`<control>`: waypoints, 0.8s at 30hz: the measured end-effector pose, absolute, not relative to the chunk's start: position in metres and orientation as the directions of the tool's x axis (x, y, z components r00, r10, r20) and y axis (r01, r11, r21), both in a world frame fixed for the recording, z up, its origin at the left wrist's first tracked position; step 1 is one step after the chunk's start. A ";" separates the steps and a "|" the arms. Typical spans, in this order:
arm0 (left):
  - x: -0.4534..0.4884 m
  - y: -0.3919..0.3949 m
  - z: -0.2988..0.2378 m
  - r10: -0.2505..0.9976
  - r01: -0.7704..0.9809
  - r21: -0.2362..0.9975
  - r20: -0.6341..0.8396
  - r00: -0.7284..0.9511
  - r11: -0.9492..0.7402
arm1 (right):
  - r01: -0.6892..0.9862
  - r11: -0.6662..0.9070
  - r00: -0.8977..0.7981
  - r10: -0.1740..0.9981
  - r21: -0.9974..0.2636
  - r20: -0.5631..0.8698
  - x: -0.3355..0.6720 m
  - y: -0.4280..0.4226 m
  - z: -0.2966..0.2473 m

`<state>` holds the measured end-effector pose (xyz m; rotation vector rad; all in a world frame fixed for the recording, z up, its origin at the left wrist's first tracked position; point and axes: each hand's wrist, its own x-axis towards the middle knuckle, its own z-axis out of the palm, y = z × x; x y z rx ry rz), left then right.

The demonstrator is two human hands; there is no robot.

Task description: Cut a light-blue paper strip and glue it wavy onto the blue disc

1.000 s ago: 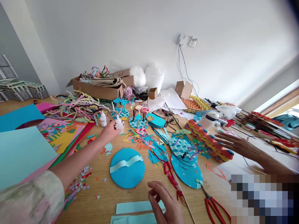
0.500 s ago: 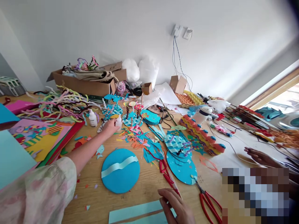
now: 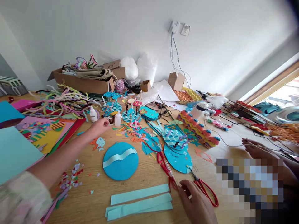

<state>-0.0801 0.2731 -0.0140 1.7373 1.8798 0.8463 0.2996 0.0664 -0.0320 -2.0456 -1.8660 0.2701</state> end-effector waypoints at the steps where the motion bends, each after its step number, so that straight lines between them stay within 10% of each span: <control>1: -0.081 0.260 -0.008 0.996 0.731 0.682 0.075 -0.046 -0.017 | 0.928 -0.106 0.140 0.988 -0.356 0.070 0.302 0.065 -0.032; 16: -0.052 0.147 0.027 0.938 0.760 0.551 0.234 0.255 -0.344 | 0.969 -0.247 0.245 0.964 -0.004 -0.100 0.290 0.055 -0.023; 24: -0.061 0.138 0.008 0.949 0.755 0.577 0.219 0.225 -0.312 | 0.926 -0.227 0.268 0.958 -0.302 0.103 0.315 0.038 -0.031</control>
